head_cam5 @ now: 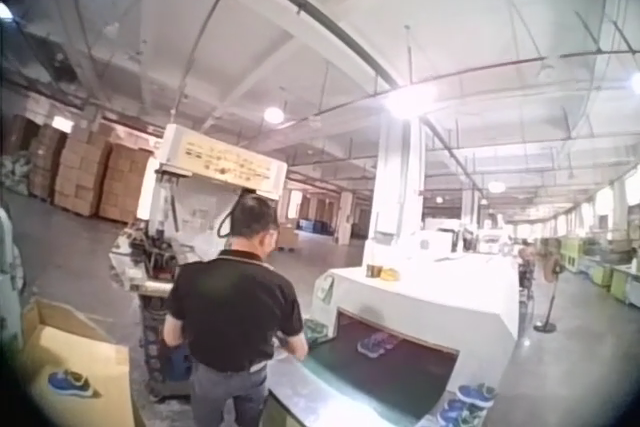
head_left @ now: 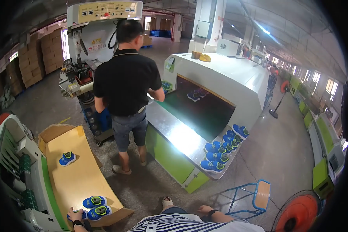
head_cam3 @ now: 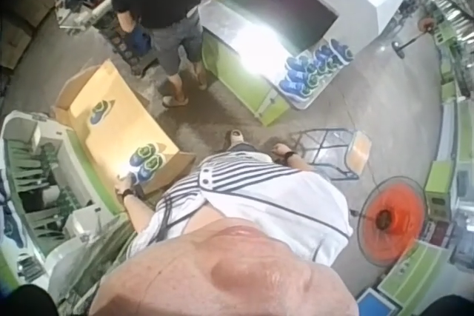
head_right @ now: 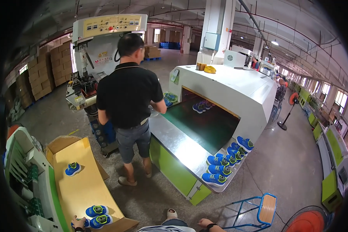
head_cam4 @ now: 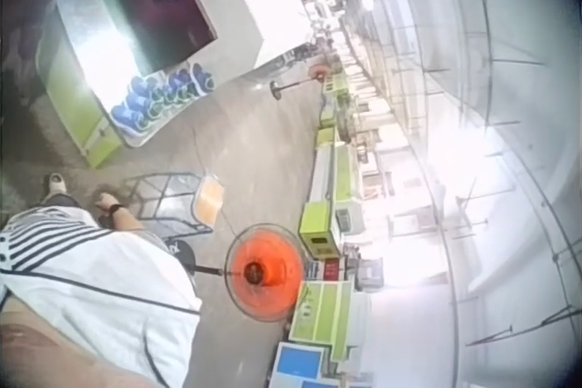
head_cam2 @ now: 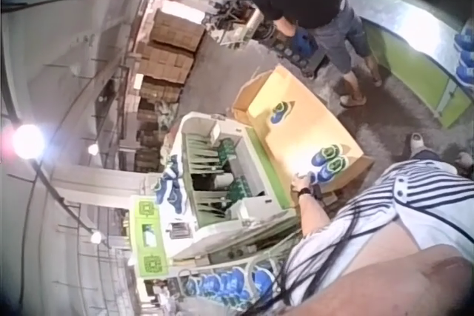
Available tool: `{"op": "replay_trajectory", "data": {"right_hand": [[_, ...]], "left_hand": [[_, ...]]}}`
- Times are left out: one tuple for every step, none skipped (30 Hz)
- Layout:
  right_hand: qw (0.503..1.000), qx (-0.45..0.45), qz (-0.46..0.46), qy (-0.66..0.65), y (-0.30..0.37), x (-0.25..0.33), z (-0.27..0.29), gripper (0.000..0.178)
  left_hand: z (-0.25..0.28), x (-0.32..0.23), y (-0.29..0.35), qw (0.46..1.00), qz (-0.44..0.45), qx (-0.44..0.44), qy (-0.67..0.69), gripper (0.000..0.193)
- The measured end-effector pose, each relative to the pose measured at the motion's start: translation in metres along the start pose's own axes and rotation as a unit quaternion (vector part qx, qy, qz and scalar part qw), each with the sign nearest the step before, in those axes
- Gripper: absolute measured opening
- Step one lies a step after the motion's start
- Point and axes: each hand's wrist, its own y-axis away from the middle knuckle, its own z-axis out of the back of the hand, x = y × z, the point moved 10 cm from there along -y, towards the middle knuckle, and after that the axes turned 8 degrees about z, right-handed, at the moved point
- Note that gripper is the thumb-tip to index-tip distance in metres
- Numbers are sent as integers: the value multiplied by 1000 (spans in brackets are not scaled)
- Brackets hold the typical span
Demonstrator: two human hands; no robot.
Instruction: Processing blue and green athletic shoes using industrial heat/curing machines and sorting them on a work table.
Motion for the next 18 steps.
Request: {"op": "replay_trajectory", "data": {"right_hand": [[999,5,19,25,-3,5,-1,35],[998,8,36,46,-3,11,-3,36],[998,7,33,46,-1,10,-2,36],[1000,-2,11,16,-1,8,1,33],[1000,-11,-10,-13,0,5,2,31],[1000,-9,-10,-14,0,7,2,31],[1000,-6,10,-7,-1,11,3,31],[1000,-2,28,2,-6,11,7,31],[997,1,62,35,-12,15,10,31],[997,5,64,36,-12,20,9,31],[1000,-3,25,5,-10,15,11,31],[999,-12,-14,-27,-7,10,13,30],[1000,-8,-9,-26,-10,19,15,30],[1000,-8,-19,3,-12,24,18,30],[999,-9,-28,32,-14,29,22,30],[999,-7,-26,34,-13,39,25,30],[999,-4,-38,38,-13,44,27,33],[998,-1,-50,43,-10,48,29,38]], "left_hand": [[2,1,3,1000,4,-1,2,86],[8,-9,6,1000,3,0,2,86],[11,-18,15,1000,-3,8,0,85],[15,-20,18,1000,-1,7,0,85],[18,-18,19,1000,9,8,14,85],[22,-17,20,999,19,9,27,84],[26,-17,21,999,21,7,25,84],[25,-18,21,999,29,13,36,83],[25,-19,22,998,37,20,47,82],[27,-21,26,998,40,17,46,82],[29,-29,31,998,30,22,52,81],[29,-36,33,998,20,28,57,79],[28,-30,30,998,22,12,56,80],[22,-21,25,998,25,9,56,80],[20,-15,19,999,10,0,47,80],[16,-10,16,999,-5,-7,37,81],[18,-8,22,999,4,-16,40,82],[18,-12,22,999,10,-16,39,82]]}}
